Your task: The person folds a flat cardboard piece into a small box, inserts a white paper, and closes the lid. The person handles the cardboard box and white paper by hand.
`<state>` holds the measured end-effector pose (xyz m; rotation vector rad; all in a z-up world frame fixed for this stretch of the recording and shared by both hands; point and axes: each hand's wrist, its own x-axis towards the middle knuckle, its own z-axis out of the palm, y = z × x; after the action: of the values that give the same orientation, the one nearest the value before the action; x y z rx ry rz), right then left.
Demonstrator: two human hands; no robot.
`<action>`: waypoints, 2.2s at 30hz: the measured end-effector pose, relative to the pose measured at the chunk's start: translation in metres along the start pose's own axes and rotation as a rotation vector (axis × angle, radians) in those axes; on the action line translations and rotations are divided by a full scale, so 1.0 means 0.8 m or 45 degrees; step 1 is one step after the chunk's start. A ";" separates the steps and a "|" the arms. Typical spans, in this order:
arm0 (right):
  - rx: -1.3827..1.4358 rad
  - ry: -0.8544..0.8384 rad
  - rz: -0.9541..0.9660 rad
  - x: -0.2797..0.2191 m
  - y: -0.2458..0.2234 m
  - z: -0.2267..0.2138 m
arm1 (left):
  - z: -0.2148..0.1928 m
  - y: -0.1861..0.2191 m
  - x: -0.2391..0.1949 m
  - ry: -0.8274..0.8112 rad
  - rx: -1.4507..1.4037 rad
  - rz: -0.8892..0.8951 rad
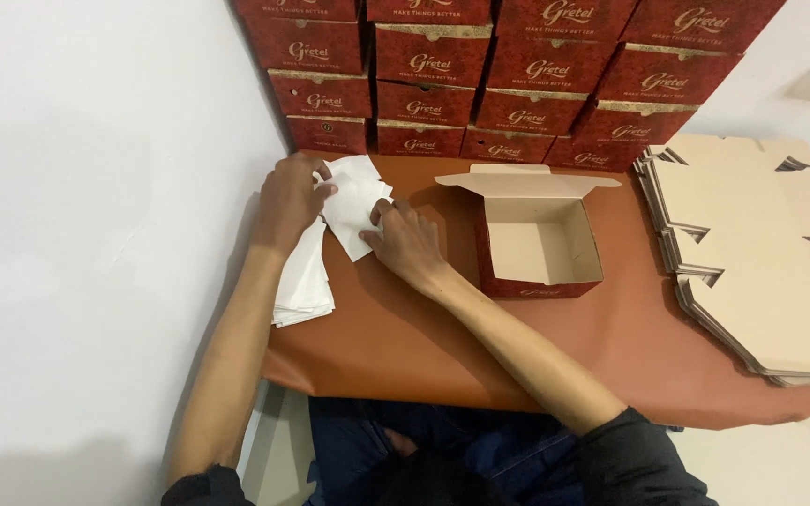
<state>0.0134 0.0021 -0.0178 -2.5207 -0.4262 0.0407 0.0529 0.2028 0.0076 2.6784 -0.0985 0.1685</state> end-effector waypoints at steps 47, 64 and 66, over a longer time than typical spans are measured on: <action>0.367 0.605 0.397 -0.099 0.318 -0.212 | 0.138 0.180 0.025 -0.171 -0.387 -0.003; 0.805 0.866 -0.133 -0.129 0.260 -0.218 | 0.071 0.225 -0.018 0.209 -0.917 0.248; 0.436 0.911 -0.188 -0.131 0.247 -0.212 | 0.086 0.218 -0.018 0.235 -0.934 0.314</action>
<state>-0.0078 -0.2764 0.0089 -1.9871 -0.2727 -0.7539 0.0292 0.0166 0.0200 1.9047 -0.3574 0.3736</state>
